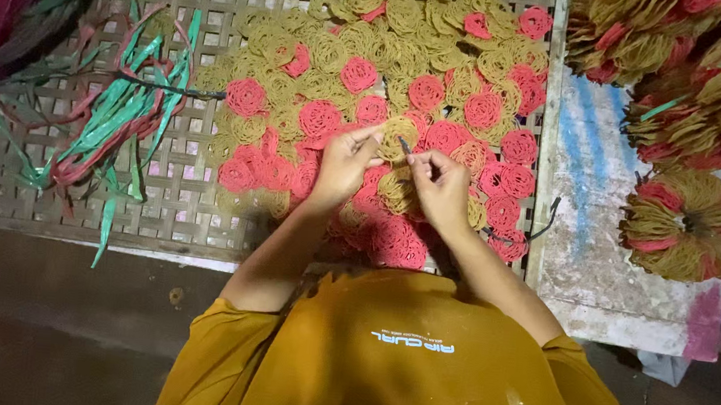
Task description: The person repeatedly picks up small coiled pink and yellow items from a plastic crate and threads them onto a long rod held in the other hand. The person then ties the assembled bundle with a dark elastic band and places the finished bundle on a nearby surface. The process is repeated multiple times throughout the clip.
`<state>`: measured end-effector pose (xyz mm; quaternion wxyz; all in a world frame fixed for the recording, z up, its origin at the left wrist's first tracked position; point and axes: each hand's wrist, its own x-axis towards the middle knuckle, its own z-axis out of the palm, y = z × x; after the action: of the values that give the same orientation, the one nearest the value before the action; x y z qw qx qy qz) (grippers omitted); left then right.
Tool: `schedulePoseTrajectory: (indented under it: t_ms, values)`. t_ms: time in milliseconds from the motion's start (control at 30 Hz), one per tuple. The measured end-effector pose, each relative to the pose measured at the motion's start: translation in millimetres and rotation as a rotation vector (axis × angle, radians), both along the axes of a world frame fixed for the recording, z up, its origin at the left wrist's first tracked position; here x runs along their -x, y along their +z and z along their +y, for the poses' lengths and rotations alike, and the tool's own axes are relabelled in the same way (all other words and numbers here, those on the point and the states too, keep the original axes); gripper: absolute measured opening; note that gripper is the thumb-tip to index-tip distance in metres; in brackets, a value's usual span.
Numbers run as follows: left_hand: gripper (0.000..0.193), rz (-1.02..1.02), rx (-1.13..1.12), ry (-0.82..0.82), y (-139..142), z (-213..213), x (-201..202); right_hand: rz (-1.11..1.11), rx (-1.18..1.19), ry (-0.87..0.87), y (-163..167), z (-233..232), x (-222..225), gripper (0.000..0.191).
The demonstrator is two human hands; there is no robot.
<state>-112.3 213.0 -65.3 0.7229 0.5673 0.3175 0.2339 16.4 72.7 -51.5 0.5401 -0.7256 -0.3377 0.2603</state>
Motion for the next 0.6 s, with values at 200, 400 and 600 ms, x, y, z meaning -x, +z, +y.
schedulePoseTrajectory:
  t_ms: [200,400,600]
  values:
    - [0.035,0.025,-0.178,-0.089,38,-32,5,-0.023,-0.109,0.001,0,-6,4,0.014]
    - [0.029,-0.052,-0.195,-0.151,42,-39,9,-0.060,-0.089,-0.007,12,-12,8,0.009]
    - [0.015,0.095,-0.791,0.013,54,-33,12,-0.616,-0.275,0.003,21,-23,11,0.032]
